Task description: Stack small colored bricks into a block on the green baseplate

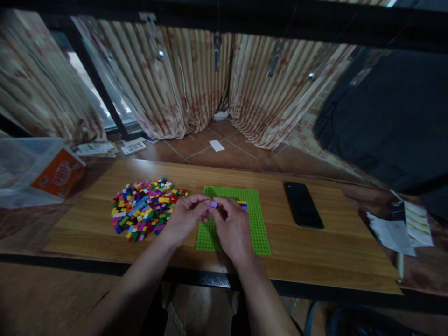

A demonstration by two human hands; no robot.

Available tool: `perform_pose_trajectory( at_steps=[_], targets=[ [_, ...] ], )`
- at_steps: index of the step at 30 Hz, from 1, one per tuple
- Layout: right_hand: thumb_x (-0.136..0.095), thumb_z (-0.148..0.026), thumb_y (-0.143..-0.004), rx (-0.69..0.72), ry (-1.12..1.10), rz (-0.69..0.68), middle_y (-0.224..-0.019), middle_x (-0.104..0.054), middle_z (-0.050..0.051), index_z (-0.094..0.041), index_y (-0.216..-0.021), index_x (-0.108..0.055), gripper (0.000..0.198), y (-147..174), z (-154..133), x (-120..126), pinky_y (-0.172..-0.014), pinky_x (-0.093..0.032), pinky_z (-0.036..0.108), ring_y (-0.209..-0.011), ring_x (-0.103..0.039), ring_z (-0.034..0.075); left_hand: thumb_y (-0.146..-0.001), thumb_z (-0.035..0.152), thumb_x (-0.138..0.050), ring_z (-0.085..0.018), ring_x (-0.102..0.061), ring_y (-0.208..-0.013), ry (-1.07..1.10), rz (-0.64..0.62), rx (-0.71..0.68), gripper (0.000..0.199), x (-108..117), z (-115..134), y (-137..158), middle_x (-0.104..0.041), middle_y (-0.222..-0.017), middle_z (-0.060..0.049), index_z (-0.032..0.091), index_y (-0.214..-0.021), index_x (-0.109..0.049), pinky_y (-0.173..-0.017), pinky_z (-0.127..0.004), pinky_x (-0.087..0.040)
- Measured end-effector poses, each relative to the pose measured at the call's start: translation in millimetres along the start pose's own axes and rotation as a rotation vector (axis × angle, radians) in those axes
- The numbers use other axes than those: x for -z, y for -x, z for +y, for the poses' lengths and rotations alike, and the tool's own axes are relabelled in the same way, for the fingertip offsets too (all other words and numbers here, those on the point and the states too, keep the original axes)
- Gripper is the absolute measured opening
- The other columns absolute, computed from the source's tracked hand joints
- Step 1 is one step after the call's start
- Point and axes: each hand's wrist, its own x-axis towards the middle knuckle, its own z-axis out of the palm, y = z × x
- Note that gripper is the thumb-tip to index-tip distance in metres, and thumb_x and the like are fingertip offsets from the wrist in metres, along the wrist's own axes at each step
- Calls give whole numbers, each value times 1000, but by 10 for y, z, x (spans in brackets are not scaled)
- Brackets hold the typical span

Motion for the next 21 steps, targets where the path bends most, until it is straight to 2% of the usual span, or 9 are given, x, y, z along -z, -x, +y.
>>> perform_pose_trajectory(
  at_steps=[3, 5, 7, 10, 13, 21],
  targets=[
    [-60, -37, -87, -12, 43, 65, -92, -69, 6, -22, -99, -70, 22, -93, 138, 184, -73, -51, 34, -80, -64, 19, -80, 33, -61, -13, -65, -67, -41, 52, -4, 19, -39, -44, -73, -71, -79, -3, 16, -88, -67, -59, -22, -49],
    [-59, -42, -87, -36, 82, 148, -92, -70, 7, -20, -99, -71, 28, -162, 271, 313, -71, -51, 35, -78, -64, 20, -82, 29, -59, -15, -67, -73, -156, 116, -56, 17, -34, -94, -118, -72, -88, -5, 17, -91, -67, -65, -25, -52],
    [-57, -44, -87, -55, 113, 159, -96, -70, 9, -19, -100, -71, 31, -218, 389, 404, -72, -51, 36, -80, -64, 21, -83, 25, -56, -18, -68, -81, -294, 148, -121, 17, -21, -152, -151, -73, -94, -6, 17, -93, -68, -74, -29, -53],
    [-55, -41, -89, -15, 160, 103, -99, -70, 9, -21, -99, -71, 27, -258, 477, 423, -81, -50, 41, -91, -64, 23, -84, 21, -54, -21, -68, -97, -388, 118, -136, 26, -22, -225, -169, -72, -110, -9, 18, -106, -67, -90, -34, -52],
    [-54, -36, -89, 29, 216, 28, -101, -69, 9, -22, -99, -71, 24, -270, 487, 340, -91, -46, 45, -101, -61, 25, -84, 18, -52, -22, -65, -109, -399, 70, -128, 35, -66, -261, -159, -68, -120, -11, 16, -117, -63, -100, -36, -47],
    [-51, -32, -90, 9, 241, -166, -104, -68, 8, -22, -102, -70, 24, -304, 576, 208, -94, -44, 46, -103, -59, 24, -79, 20, -60, -24, -63, -113, -447, -12, -110, 56, -150, -324, -108, -62, -131, -12, 17, -134, -53, -98, -37, -50]
  ],
)
